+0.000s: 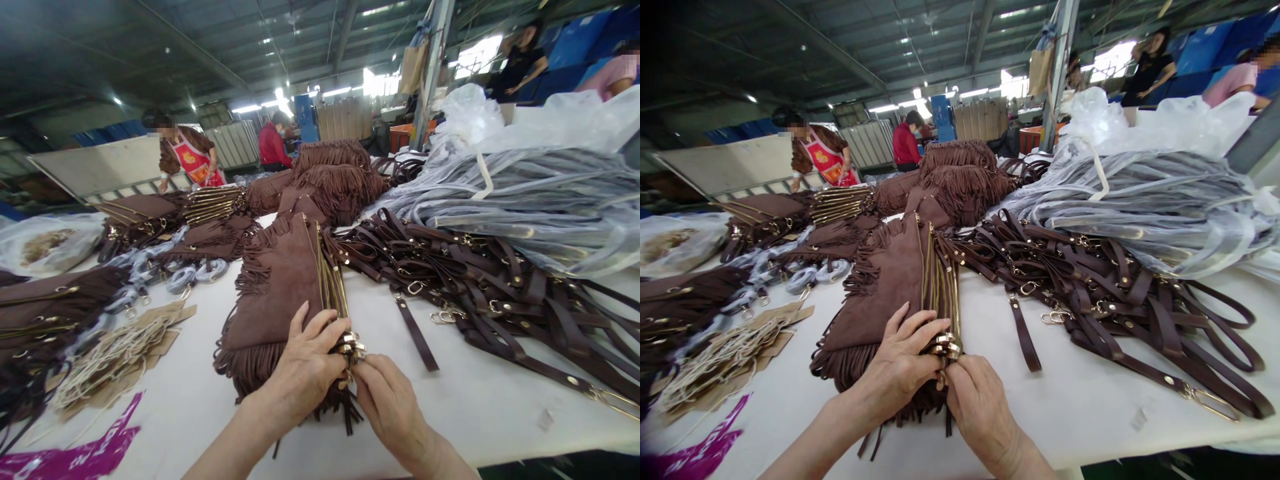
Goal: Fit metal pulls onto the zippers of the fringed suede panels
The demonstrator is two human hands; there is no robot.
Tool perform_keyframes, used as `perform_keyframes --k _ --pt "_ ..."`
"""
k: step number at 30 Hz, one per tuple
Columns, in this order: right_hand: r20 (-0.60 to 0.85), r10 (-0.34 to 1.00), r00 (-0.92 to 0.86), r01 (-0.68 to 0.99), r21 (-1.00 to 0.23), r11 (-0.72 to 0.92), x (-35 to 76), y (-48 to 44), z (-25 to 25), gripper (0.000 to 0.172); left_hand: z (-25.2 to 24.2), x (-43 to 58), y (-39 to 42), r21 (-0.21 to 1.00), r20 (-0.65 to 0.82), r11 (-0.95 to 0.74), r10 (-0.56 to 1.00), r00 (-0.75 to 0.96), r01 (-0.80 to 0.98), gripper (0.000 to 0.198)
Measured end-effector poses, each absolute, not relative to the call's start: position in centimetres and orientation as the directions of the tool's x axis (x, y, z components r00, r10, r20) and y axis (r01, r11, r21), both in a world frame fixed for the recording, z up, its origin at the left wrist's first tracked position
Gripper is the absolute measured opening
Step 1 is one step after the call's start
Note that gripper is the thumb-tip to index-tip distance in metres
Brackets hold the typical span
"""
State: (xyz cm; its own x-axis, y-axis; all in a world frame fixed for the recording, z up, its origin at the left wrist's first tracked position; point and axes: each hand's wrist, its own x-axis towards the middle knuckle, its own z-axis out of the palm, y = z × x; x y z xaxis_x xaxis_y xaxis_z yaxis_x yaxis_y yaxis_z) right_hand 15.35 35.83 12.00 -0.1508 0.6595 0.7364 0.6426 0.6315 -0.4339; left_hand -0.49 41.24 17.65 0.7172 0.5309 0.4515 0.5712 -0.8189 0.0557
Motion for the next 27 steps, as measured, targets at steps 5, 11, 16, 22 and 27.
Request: perform_keyframes --k 5,11,16,22,27 --pt "0.661 0.749 -0.030 0.519 -0.630 0.577 14.6 36.2 12.2 0.014 17.5 -0.4 41.3 0.078 0.430 -0.812 0.551 0.715 0.578 0.016" --pt "0.375 0.910 0.176 0.272 -0.907 0.321 15.6 36.7 13.6 0.013 17.7 -0.6 41.1 0.076 0.428 -0.824 0.536 0.728 0.562 0.011" --pt "0.112 0.982 0.150 0.044 -0.993 0.107 16.3 35.2 12.4 0.022 17.9 -0.8 41.2 0.065 0.467 -0.846 0.494 0.733 0.529 0.016" --pt "0.085 0.995 0.044 -0.128 -0.988 0.090 15.0 33.9 10.3 0.006 17.8 -0.8 41.2 -0.027 0.581 -0.875 0.380 0.720 0.484 0.011" --pt "0.395 0.919 -0.011 0.184 -0.902 0.390 14.6 33.5 10.3 0.021 17.5 -0.5 41.2 -0.020 0.649 -0.886 0.341 0.680 0.464 0.015"
